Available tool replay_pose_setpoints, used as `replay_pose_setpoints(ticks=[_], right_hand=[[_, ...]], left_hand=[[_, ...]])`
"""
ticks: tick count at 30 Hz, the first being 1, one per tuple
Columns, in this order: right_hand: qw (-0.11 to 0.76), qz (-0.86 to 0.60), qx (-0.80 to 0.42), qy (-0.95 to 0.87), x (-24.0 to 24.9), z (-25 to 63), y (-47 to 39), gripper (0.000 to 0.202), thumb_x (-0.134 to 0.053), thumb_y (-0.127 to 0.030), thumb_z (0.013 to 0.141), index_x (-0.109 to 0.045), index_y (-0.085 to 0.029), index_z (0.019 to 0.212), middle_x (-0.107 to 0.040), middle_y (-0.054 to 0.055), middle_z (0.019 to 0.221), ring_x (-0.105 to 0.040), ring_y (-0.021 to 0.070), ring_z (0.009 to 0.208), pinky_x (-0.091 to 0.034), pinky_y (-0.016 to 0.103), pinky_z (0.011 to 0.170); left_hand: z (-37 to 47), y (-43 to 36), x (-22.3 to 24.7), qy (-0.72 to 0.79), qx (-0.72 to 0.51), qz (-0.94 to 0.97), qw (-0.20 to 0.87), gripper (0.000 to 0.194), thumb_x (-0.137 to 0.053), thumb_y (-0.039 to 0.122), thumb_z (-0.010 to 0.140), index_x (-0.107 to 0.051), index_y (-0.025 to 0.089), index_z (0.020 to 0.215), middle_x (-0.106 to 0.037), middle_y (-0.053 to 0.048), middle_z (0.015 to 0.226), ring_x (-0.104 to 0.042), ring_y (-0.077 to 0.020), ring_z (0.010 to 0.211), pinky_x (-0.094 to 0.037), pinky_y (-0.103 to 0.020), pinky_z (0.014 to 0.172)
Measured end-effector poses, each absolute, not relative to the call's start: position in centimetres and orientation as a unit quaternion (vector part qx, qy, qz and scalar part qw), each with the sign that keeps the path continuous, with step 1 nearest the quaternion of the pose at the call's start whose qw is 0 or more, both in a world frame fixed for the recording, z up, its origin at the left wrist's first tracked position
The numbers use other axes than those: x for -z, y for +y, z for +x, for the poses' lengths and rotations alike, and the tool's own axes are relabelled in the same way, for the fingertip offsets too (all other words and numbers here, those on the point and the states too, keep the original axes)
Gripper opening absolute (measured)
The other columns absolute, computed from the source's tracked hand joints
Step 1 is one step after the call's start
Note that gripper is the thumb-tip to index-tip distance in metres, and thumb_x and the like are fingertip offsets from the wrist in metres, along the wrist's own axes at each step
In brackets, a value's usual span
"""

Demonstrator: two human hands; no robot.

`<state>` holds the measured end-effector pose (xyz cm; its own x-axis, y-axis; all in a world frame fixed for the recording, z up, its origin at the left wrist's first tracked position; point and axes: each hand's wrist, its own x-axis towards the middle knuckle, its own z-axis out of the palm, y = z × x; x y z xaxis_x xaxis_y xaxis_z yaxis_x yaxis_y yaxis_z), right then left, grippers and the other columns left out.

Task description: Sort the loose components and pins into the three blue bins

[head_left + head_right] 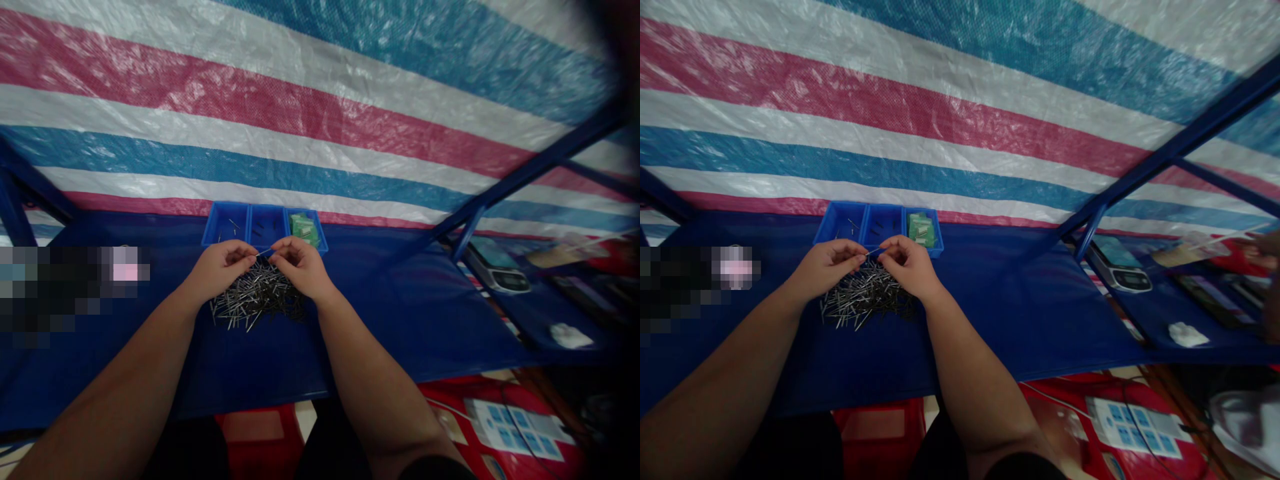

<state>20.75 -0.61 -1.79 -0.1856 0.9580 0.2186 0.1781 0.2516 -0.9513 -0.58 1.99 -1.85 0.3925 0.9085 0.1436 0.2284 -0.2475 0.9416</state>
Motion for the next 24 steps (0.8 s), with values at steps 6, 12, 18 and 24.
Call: replay_pose_setpoints(ticks=[6, 12, 18, 24], right_hand=[[0.443, -0.471, -0.365, -0.67, 1.4, 21.0, -0.7, 0.019, -0.064, -0.032, 0.088, -0.06, -0.02, 0.101, -0.063, -0.001, 0.075, -0.052, 0.0107, 0.061, -0.041, 0.026, 0.059], [0.355, -0.526, -0.263, -0.727, 0.8, 21.7, -0.9, 0.012, -0.06, -0.027, 0.089, -0.067, -0.017, 0.089, -0.064, 0.001, 0.073, -0.052, 0.0111, 0.062, -0.038, 0.026, 0.06], [0.233, -0.57, -0.194, -0.763, 0.4, 22.2, -1.0, 0.017, -0.061, -0.021, 0.084, -0.074, -0.019, 0.095, -0.07, 0.002, 0.08, -0.057, 0.0121, 0.068, -0.038, 0.026, 0.065], [0.175, -0.575, -0.172, -0.78, 0.2, 22.2, -1.4, 0.022, -0.064, -0.019, 0.081, -0.076, -0.022, 0.099, -0.072, 0.002, 0.082, -0.061, 0.0142, 0.074, -0.04, 0.027, 0.067]], left_hand=[[-0.7, 2.5, 1.5, 0.477, -0.505, 0.575, 0.433, 0.028, -0.077, 0.037, 0.077, -0.07, 0.015, 0.092, -0.068, -0.002, 0.073, -0.063, -0.013, 0.062, -0.052, -0.026, 0.06], [-0.9, 2.9, 1.2, 0.505, -0.575, 0.475, 0.434, 0.03, -0.078, 0.038, 0.074, -0.069, 0.015, 0.092, -0.068, -0.002, 0.077, -0.062, -0.0116, 0.063, -0.052, -0.024, 0.059], [-0.8, 2.8, 1.1, 0.495, -0.597, 0.423, 0.469, 0.031, -0.08, 0.035, 0.072, -0.069, 0.014, 0.092, -0.074, -0.007, 0.091, -0.063, -0.01, 0.063, -0.052, -0.022, 0.058], [-0.9, 2.8, 1.2, 0.488, -0.582, 0.455, 0.465, 0.027, -0.078, 0.034, 0.075, -0.069, 0.015, 0.091, -0.073, -0.005, 0.085, -0.062, -0.0102, 0.06, -0.05, -0.022, 0.054]])
